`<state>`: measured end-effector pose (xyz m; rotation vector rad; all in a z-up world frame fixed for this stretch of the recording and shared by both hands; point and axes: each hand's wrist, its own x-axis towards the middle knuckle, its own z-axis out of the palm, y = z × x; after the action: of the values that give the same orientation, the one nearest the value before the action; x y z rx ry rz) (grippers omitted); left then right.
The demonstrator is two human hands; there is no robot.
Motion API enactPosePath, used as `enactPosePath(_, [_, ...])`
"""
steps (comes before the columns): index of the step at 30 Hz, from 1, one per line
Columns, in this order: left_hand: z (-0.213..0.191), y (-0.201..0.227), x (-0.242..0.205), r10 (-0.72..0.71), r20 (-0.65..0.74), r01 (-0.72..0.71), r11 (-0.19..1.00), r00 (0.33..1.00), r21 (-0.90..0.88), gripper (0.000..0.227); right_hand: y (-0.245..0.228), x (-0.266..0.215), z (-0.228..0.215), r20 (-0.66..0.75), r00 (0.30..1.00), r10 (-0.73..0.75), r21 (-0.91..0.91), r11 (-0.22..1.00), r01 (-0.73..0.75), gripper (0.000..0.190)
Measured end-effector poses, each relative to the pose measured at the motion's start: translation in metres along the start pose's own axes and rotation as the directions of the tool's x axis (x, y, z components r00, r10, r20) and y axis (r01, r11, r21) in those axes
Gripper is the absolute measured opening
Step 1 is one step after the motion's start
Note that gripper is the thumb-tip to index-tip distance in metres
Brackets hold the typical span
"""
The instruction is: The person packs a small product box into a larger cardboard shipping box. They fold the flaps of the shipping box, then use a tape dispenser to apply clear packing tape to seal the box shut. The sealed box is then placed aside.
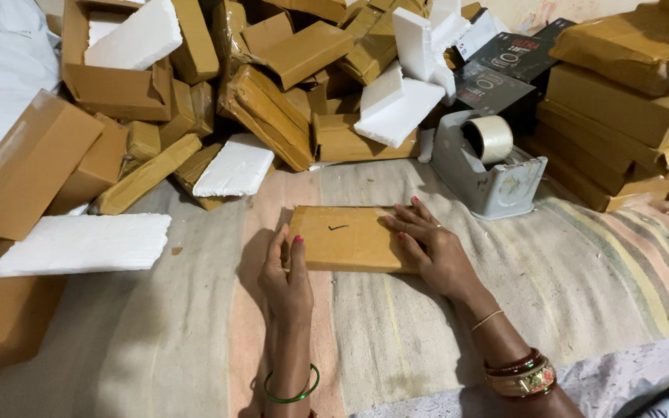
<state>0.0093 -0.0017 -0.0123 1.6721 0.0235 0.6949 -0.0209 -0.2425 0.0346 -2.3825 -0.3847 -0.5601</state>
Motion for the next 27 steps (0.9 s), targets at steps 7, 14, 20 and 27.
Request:
enactPosePath(7, [0.004,-0.005,-0.001,0.167,0.01,-0.167,0.984,0.986,0.059,0.048,0.006,-0.002,0.002,0.036,0.997,0.074,0.038,0.996,-0.075,0.047])
enactPosePath(14, [0.003,0.003,-0.003,-0.005,0.034,0.002,0.996,0.999,0.093,0.048,0.021,-0.002,0.012,-0.017,0.989,0.145,-0.087,0.985,-0.146,0.068])
enactPosePath(20, [0.003,0.008,-0.004,0.094,0.005,-0.094,0.992,0.996,0.081,0.048,0.027,-0.001,0.011,-0.001,0.978,0.209,0.14,0.968,-0.207,0.099])
enactPosePath(27, [0.002,0.028,-0.01,-0.044,-0.03,0.049,0.973,0.999,0.227,0.059,-0.009,0.011,-0.016,0.103,0.881,0.462,0.173,0.864,-0.473,0.094])
